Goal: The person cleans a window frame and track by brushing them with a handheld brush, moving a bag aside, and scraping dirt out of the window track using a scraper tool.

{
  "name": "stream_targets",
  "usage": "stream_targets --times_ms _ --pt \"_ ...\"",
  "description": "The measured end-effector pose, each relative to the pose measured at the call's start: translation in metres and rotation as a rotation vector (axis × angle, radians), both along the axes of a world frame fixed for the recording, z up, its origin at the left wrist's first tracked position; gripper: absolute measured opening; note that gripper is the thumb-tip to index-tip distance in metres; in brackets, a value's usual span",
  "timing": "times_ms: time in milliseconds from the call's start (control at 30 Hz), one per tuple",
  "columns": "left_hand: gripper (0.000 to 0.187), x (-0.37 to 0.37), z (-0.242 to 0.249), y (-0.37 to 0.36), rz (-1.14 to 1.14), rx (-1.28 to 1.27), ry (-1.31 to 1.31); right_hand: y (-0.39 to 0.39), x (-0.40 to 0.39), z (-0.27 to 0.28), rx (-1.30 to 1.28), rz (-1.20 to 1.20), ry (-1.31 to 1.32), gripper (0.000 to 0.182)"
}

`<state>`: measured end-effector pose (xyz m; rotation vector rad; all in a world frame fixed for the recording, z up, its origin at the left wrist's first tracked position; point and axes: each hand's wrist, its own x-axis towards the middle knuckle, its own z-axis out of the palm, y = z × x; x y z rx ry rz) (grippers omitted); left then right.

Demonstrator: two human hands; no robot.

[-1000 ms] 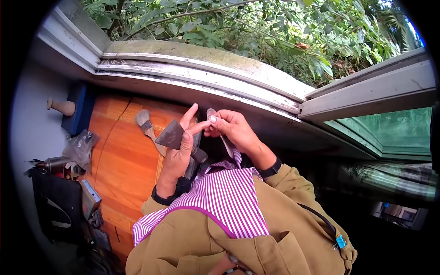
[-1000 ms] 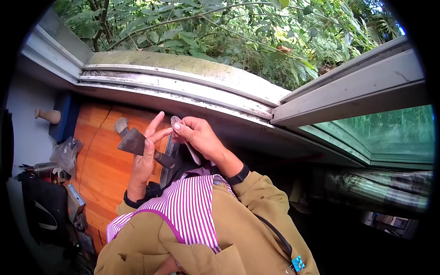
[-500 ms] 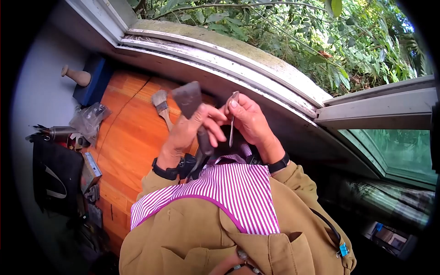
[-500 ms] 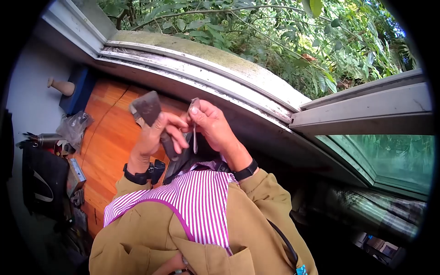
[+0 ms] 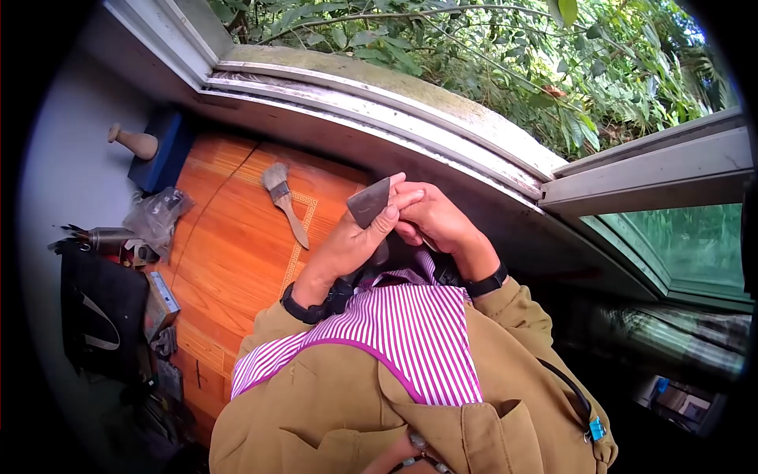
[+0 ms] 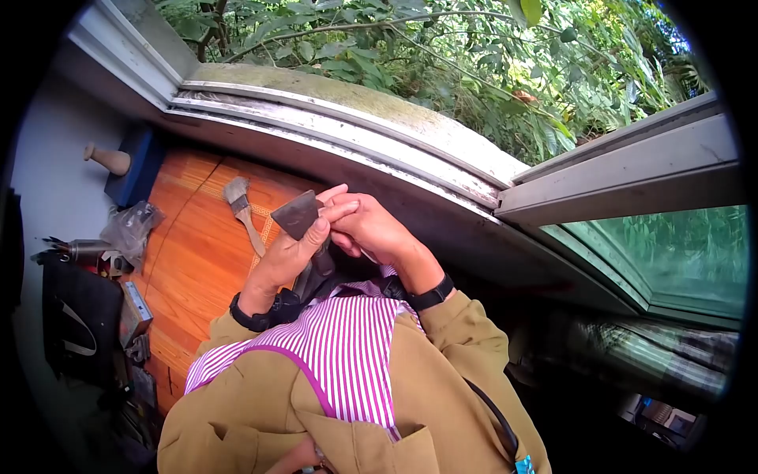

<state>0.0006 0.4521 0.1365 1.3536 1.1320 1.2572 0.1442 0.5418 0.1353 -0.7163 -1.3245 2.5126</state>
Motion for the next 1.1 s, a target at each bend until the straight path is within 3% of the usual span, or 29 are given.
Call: stream_targets --times_ms 67,167,267,367,400,500,567,633,767,833,933,1033,1100 --pt "0.049 0.005 0.0 0.003 0.013 0.001 -0.009 0.0 0.0 0.003 0.019 0.035 0.013 0.011" --pt "0.047 0.002 -0.026 0.01 0.279 -0.11 -0.302 -0.011 -0.002 0.016 0.168 -0.002 -0.159 0.013" --pt "0.049 0.006 -0.015 0.013 0.339 -0.134 -0.298 -0.021 -0.008 0.017 0.884 -0.299 -0.253 0.023" --pt "0.052 0.011 -0.013 0.016 0.38 -0.164 -0.312 -0.025 -0.01 0.017 1.418 -0.3 -0.232 0.031" --pt "0.054 0.012 -0.017 0.017 0.37 -0.153 -0.419 -0.031 -0.011 0.026 1.456 -0.228 -0.347 0.031" --pt "0.059 0.014 -0.022 0.018 0.351 -0.157 -0.563 -0.033 -0.011 0.023 1.373 -0.21 -0.333 0.03" --pt "0.059 0.016 -0.019 0.016 0.344 -0.168 -0.527 -0.034 -0.011 0.023 1.356 -0.169 -0.354 0.04" --pt "0.059 0.018 -0.021 0.017 0.309 -0.174 -0.491 -0.033 -0.014 0.018 1.43 -0.183 -0.379 0.039" --pt "0.056 0.019 -0.012 0.013 0.221 -0.133 -0.325 -0.036 -0.014 0.001 1.395 -0.3 -0.334 0.03" --pt "0.073 0.01 -0.012 0.015 0.161 -0.049 -0.134 -0.033 -0.009 0.006 1.303 -0.322 -0.309 0.028" --pt "0.08 0.006 0.005 0.006 0.135 0.007 -0.426 -0.027 0.003 0.016 1.145 -0.313 -0.288 0.026" --pt "0.055 -0.006 -0.005 0.008 0.105 -0.16 -0.49 -0.027 0.012 0.014 1.189 -0.235 -0.3 0.022" --pt "0.023 -0.001 -0.01 0.008 0.08 -0.232 -0.407 -0.031 0.009 0.018 1.184 -0.235 -0.176 0.02"
